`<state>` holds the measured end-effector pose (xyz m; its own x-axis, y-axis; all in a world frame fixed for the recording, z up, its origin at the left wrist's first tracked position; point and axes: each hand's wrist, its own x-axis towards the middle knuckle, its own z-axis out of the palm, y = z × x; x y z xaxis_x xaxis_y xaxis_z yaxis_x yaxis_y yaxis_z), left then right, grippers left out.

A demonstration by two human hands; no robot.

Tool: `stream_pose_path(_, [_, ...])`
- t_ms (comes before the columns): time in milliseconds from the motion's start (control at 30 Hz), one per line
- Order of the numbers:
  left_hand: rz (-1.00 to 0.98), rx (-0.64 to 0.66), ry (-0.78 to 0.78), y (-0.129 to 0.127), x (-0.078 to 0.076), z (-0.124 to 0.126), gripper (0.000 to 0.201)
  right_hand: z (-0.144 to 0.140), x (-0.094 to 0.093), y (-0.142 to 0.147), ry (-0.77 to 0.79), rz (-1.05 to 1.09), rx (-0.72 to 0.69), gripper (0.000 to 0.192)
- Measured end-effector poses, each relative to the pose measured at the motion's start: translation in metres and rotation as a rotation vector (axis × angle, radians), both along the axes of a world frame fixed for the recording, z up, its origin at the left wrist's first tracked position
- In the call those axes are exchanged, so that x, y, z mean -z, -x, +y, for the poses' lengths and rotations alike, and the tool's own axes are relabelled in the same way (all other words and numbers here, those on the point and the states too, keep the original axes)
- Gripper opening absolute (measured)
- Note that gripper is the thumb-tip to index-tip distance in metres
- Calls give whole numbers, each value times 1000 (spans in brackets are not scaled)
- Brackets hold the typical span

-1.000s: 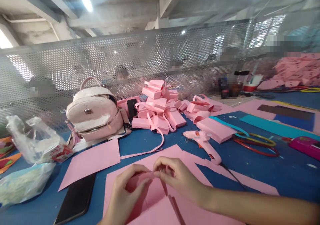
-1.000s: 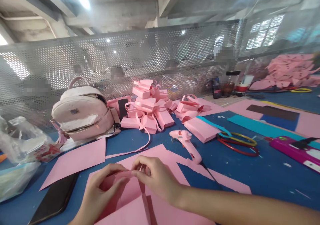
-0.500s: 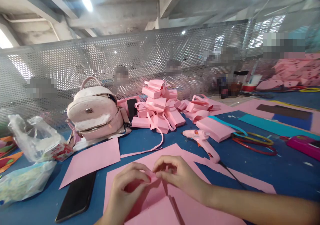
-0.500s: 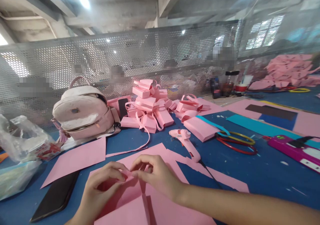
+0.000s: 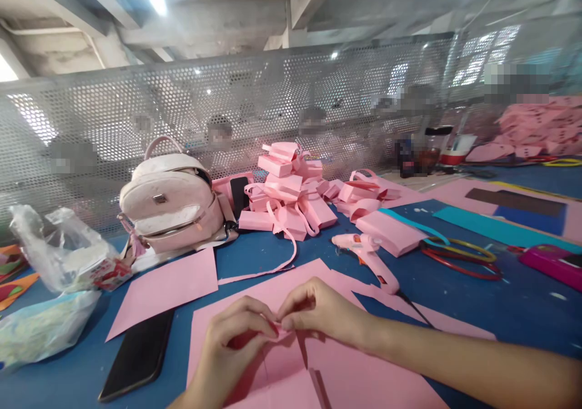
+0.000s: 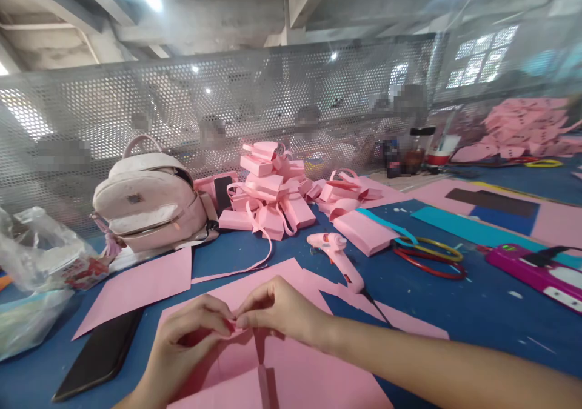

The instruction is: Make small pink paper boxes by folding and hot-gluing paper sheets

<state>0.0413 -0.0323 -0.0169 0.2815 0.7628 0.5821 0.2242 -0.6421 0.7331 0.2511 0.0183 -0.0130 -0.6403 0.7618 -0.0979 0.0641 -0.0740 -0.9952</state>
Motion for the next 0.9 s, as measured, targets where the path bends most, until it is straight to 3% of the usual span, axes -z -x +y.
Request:
stream_pose_path(233, [-19, -22, -1, -2, -1, 0, 12, -6, -8, 3, -65, -34, 70, 29])
stream_pose_path(733, [-20, -17, 91, 0, 3, 0, 12, -14, -13, 5, -428, -152, 144, 17])
stream_pose_path(900, [48, -33, 116, 3, 3, 2, 9, -13, -11, 5, -384, -202, 139, 14])
